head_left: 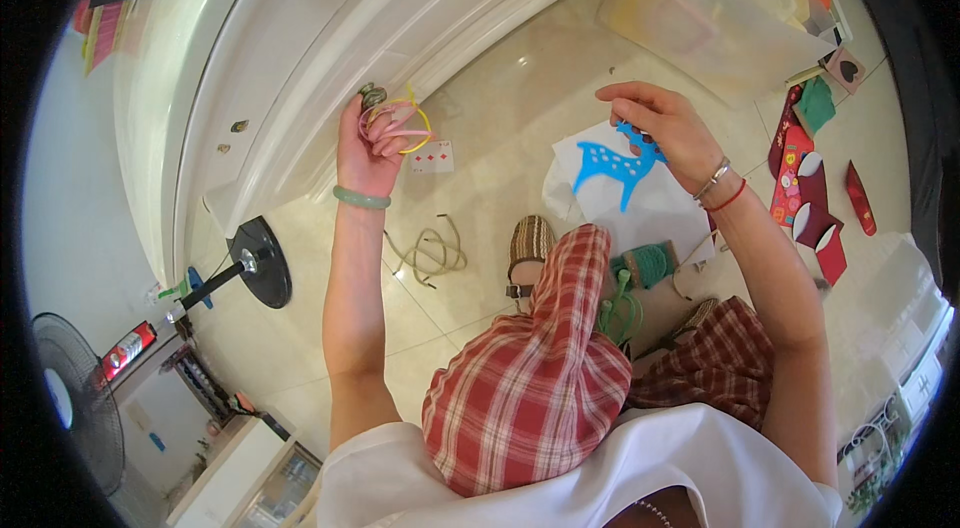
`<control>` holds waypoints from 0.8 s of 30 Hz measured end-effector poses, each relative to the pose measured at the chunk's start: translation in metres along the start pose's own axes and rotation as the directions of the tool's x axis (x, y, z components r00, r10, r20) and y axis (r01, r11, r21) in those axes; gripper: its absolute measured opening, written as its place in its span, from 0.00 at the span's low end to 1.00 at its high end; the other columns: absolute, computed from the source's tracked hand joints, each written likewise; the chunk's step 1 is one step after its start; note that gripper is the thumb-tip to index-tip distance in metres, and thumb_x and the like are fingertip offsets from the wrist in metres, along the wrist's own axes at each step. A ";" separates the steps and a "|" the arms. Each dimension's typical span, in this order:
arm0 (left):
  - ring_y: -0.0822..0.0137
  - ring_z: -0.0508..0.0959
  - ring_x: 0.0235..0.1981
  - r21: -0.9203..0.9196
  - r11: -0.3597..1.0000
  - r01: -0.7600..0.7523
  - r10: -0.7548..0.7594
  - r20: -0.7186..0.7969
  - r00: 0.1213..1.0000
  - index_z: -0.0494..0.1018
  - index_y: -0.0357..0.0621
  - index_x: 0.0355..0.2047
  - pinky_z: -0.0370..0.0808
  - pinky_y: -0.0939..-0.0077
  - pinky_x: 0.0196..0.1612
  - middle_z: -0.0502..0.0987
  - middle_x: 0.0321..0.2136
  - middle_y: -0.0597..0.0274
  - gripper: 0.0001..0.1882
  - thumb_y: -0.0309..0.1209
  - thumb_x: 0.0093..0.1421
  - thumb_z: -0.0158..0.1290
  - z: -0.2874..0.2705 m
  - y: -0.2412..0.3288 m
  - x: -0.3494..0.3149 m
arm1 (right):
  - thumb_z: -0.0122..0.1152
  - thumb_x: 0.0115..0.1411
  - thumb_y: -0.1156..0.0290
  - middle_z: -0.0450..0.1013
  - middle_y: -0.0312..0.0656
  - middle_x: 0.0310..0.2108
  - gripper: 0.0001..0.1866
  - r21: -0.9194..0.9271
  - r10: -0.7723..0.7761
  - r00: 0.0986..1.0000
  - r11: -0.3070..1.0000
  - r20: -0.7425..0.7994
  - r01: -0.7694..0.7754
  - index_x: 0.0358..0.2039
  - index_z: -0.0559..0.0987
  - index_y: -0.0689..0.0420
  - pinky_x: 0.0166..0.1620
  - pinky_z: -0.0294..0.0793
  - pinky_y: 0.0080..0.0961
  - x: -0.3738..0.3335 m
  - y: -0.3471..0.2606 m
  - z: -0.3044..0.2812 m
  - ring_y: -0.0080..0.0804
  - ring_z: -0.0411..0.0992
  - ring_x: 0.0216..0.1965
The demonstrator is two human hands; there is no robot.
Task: The person sits on the floor and organizes various items from a white cabinet. They handle a pink cosmetic bag, a yellow cloth, and a blue cloth, placing them into the cabinet. They also sort through white paper sheets, red envelopes, and colorful plastic strings, moving them between the cabinet and the floor.
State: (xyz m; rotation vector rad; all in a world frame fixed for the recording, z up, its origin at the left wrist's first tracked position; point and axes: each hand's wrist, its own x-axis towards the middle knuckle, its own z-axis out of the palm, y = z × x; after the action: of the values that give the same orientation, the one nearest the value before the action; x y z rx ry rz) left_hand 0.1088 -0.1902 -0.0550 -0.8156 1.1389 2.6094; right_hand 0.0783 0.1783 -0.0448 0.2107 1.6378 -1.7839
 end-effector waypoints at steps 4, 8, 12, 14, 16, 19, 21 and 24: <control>0.80 0.66 0.20 0.030 0.999 0.009 -0.008 -0.058 0.998 0.70 0.31 0.30 0.58 0.85 0.18 0.51 0.12 0.73 0.22 0.43 0.65 0.45 0.006 -0.006 -0.010 | 0.54 0.63 0.69 0.73 0.33 0.31 0.13 -0.084 -0.055 0.997 0.995 -0.049 0.051 0.46 0.77 0.60 0.34 0.66 0.12 -0.004 -0.002 0.003 0.15 0.67 0.31; 0.77 0.68 0.29 0.077 0.997 -0.005 0.029 -0.309 0.951 0.69 0.33 0.34 0.58 0.86 0.15 0.50 0.12 0.74 0.20 0.43 0.65 0.45 0.025 -0.045 -0.042 | 0.55 0.62 0.71 0.74 0.33 0.32 0.13 -0.116 -0.035 0.999 0.993 -0.018 0.033 0.46 0.77 0.60 0.33 0.66 0.12 -0.012 0.002 -0.011 0.14 0.66 0.30; 0.82 0.50 0.12 0.117 0.989 0.087 -0.041 -0.346 0.937 0.70 0.37 0.43 0.52 0.87 0.15 0.50 0.13 0.77 0.18 0.41 0.65 0.46 0.020 -0.068 -0.079 | 0.56 0.61 0.71 0.75 0.35 0.33 0.13 -0.079 0.050 0.997 0.996 0.053 -0.046 0.45 0.77 0.61 0.32 0.66 0.12 -0.025 -0.011 -0.017 0.15 0.67 0.29; 0.81 0.49 0.13 0.147 0.981 0.130 -0.085 -0.281 0.956 0.69 0.40 0.41 0.51 0.86 0.15 0.50 0.13 0.77 0.16 0.41 0.66 0.45 0.025 -0.070 -0.091 | 0.57 0.60 0.71 0.75 0.36 0.34 0.14 -0.071 0.067 0.991 0.996 0.114 -0.059 0.45 0.77 0.62 0.32 0.66 0.12 -0.032 -0.026 -0.021 0.15 0.66 0.29; 0.81 0.49 0.13 0.189 0.970 0.153 -0.115 -0.196 0.974 0.68 0.42 0.37 0.50 0.85 0.15 0.50 0.14 0.77 0.14 0.41 0.67 0.44 0.033 -0.068 -0.101 | 0.58 0.60 0.72 0.76 0.38 0.36 0.13 -0.052 0.026 0.984 0.998 0.174 -0.017 0.44 0.77 0.63 0.32 0.67 0.13 -0.038 -0.040 -0.021 0.16 0.67 0.28; 0.80 0.51 0.14 0.342 0.912 0.225 -0.148 -0.238 0.960 0.68 0.41 0.39 0.51 0.85 0.17 0.51 0.14 0.75 0.17 0.43 0.68 0.43 0.029 -0.062 -0.112 | 0.58 0.59 0.73 0.75 0.38 0.37 0.12 -0.037 -0.004 0.969 0.999 0.249 0.014 0.43 0.77 0.63 0.34 0.69 0.15 -0.044 -0.060 -0.023 0.17 0.68 0.29; 0.80 0.55 0.15 0.458 0.838 0.296 -0.177 -0.285 0.942 0.68 0.39 0.40 0.59 0.87 0.19 0.54 0.16 0.74 0.19 0.45 0.68 0.42 0.031 -0.056 -0.127 | 0.58 0.59 0.73 0.75 0.38 0.37 0.12 0.015 -0.070 0.971 0.998 0.230 0.069 0.43 0.77 0.63 0.35 0.70 0.17 -0.048 -0.070 -0.023 0.17 0.68 0.30; 0.83 0.57 0.15 0.592 0.733 0.335 -0.348 -0.096 0.932 0.69 0.39 0.36 0.55 0.86 0.17 0.60 0.18 0.75 0.19 0.45 0.68 0.42 0.060 -0.020 -0.157 | 0.58 0.60 0.73 0.74 0.38 0.37 0.12 0.033 -0.145 0.972 0.989 0.183 0.142 0.43 0.77 0.62 0.35 0.70 0.19 -0.050 -0.084 -0.027 0.17 0.69 0.31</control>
State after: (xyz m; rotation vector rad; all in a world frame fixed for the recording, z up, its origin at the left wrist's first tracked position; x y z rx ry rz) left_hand 0.2221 -0.1248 0.0523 -0.7505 1.5193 1.7797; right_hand 0.0583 0.2187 0.0461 -0.0658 1.5362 -1.8669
